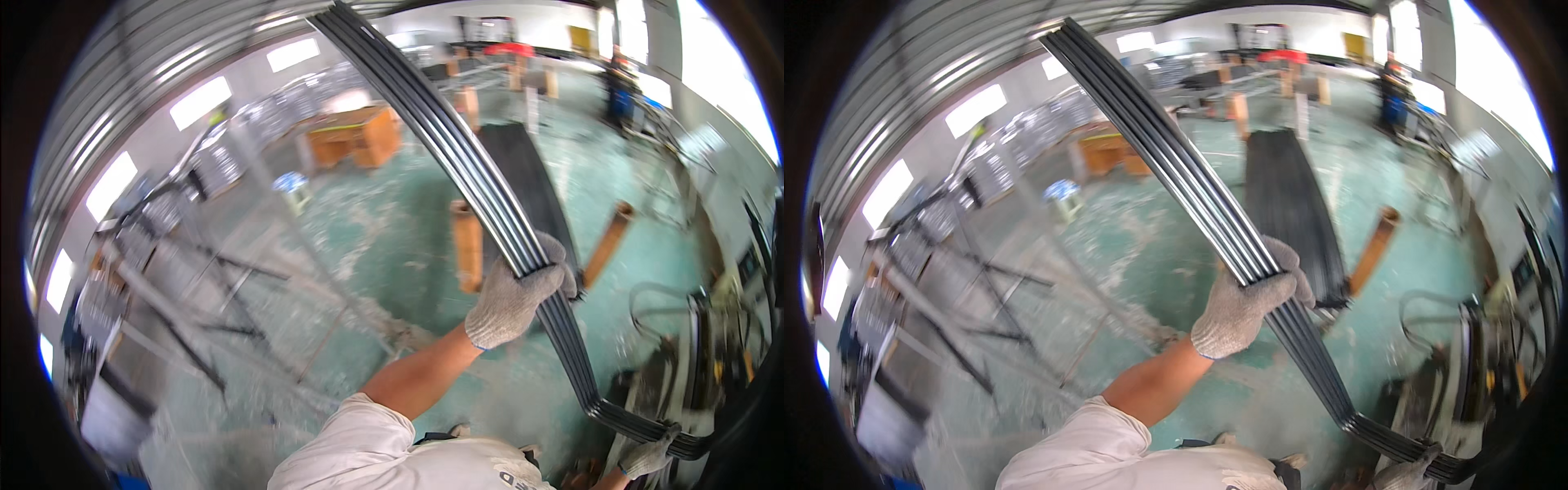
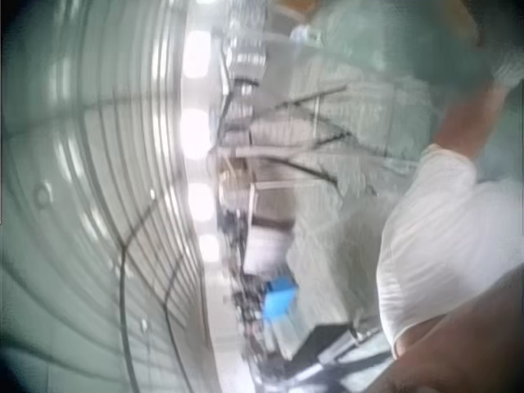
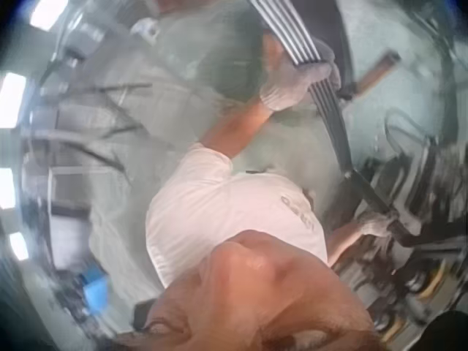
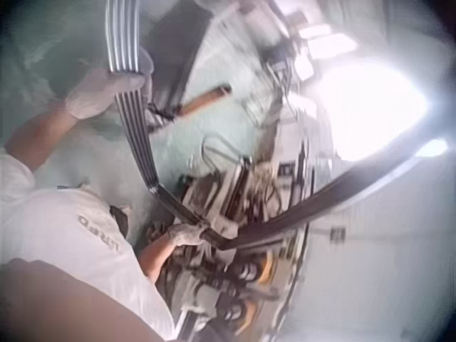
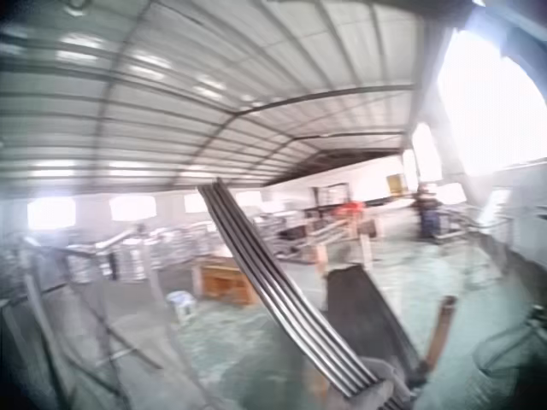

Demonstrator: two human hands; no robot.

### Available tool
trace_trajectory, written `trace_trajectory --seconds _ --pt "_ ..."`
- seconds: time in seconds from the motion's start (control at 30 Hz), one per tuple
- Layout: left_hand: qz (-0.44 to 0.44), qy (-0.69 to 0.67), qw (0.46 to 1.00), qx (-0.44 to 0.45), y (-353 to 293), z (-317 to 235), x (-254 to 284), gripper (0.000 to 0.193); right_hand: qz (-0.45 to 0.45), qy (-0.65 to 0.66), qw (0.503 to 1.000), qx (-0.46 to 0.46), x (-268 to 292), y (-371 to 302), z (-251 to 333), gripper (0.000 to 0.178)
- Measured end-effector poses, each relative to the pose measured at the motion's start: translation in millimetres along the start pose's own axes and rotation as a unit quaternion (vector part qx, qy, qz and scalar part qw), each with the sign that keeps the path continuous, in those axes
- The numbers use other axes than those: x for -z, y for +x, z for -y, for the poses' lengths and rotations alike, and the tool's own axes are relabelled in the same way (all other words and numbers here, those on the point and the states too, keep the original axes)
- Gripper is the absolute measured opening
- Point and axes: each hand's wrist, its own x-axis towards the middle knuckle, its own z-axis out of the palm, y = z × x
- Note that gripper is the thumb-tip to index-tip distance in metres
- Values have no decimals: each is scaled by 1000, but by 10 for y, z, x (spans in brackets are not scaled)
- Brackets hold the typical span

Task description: The person repeatedly feeds bundles of straight metal rods into a yellow and white bending machine, guides them through the rollers, and stacks the bent rods on a nearby rack. The person wears gloves and handles the rods by hand throughout the process.

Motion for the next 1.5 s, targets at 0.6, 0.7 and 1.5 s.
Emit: trace_trajectory --seconds 0.6,0.7,1.5 --pt "-469 -61 841 -263 -1977 -2291 2518 22 320 535 742 247 -448 -1037 6348 22" --pt "-442 -74 836 -318 -2230 -2682 3090 18 287 463 760 355 92 -1512 7554 39" --pt "-572 -175 688 -410 -3494 -3042 5277 47 632 138 650 399 -2517 -4447 5463 35"
